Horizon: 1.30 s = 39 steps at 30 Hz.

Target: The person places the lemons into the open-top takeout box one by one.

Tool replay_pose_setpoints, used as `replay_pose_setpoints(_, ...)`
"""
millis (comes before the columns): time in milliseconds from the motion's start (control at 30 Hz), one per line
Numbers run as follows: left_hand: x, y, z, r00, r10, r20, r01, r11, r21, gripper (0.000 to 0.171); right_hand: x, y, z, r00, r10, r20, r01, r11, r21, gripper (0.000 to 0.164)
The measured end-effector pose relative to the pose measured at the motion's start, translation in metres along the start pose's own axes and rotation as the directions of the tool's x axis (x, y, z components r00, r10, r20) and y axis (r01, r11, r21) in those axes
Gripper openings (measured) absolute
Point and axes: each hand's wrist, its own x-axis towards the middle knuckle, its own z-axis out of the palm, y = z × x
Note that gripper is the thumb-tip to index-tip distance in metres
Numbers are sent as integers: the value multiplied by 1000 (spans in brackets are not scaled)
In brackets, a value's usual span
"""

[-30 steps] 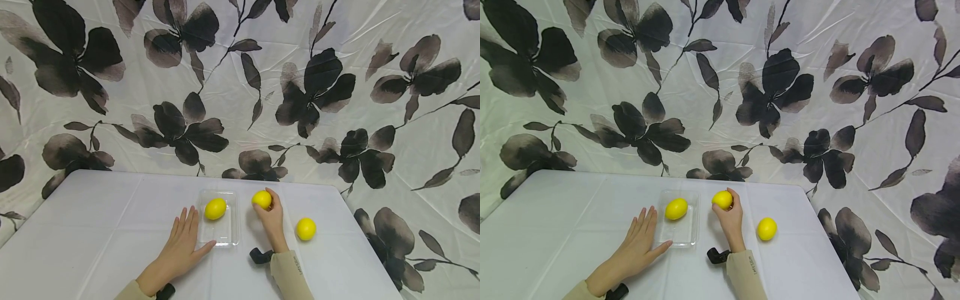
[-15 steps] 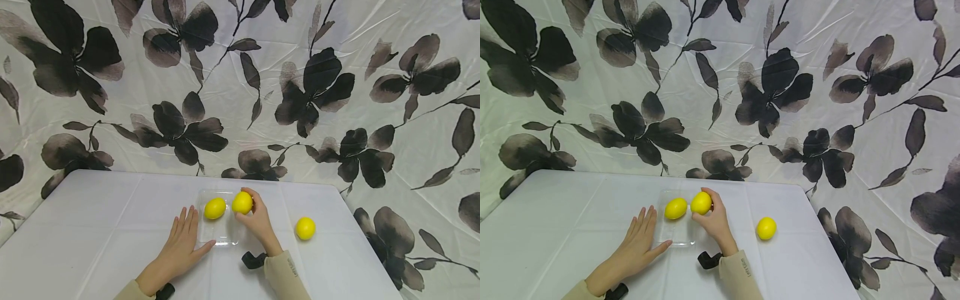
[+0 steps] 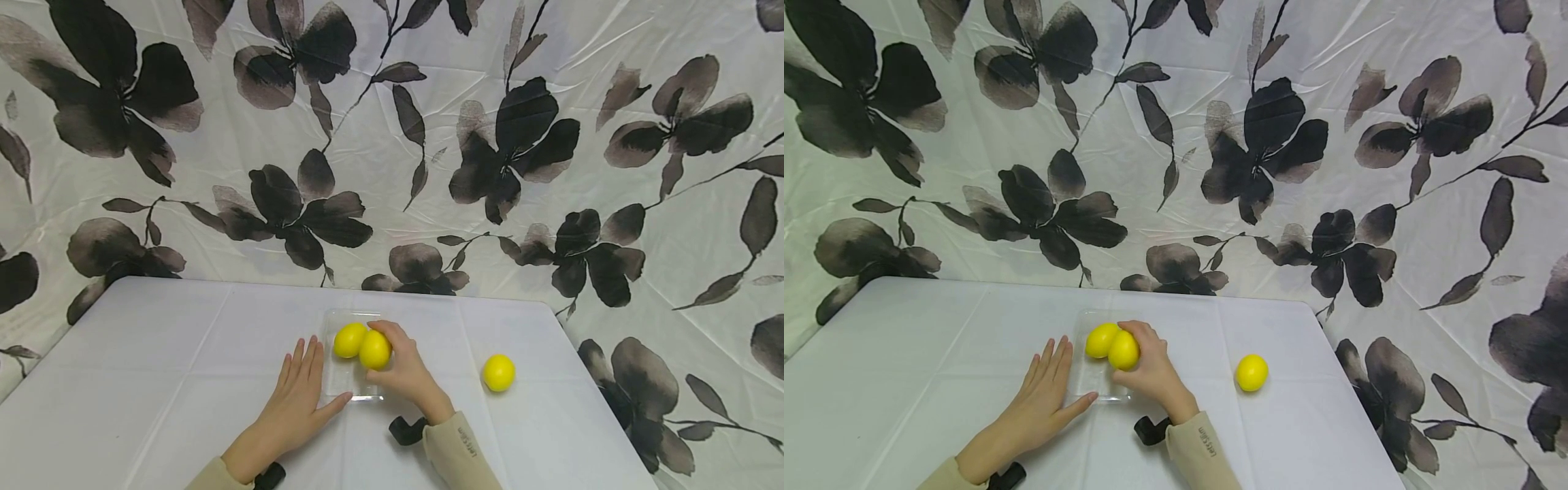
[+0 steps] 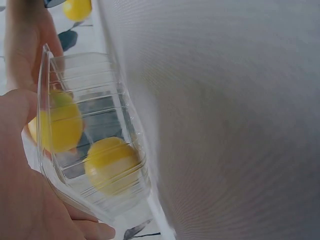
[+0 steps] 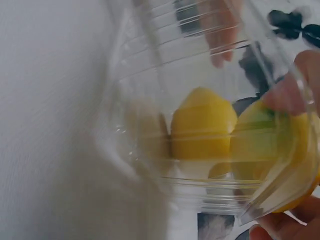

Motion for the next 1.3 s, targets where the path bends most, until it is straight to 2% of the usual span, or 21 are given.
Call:
replay_pose_setpoints(133, 0, 0, 0, 1000, 3, -2, -3, 1000, -4, 98, -1, 0, 4, 999, 0, 36, 3, 996, -94, 79)
replay_pose_setpoints(300, 0, 0, 0, 1000, 4, -3, -4, 1000, -2, 98, -1, 1, 9, 997, -37, 70, 52, 974, -220, 76)
replay_pose_setpoints(500, 0, 1, 0, 1000, 3, 6, -3, 1000, -8, 99, -1, 0, 10, 996, -16, 89, 40, 959, -281, 74)
replay_pose_setpoints(800, 2, 1, -1, 1000, -8, 18, 8, 1000, -1, 99, -2, -9, 9, 991, 6, 137, 54, 904, -424, 75)
replay_pose_setpoints(1167, 1, 1, -1, 1000, -11, 19, 11, 1000, -1, 100, -2, -10, 10, 976, 64, 207, 43, 881, -471, 81)
replay_pose_setpoints(1300, 1, 2, -2, 1000, -11, 20, 11, 1000, 2, 99, -2, -9, 11, 973, 76, 220, 33, 889, -457, 82)
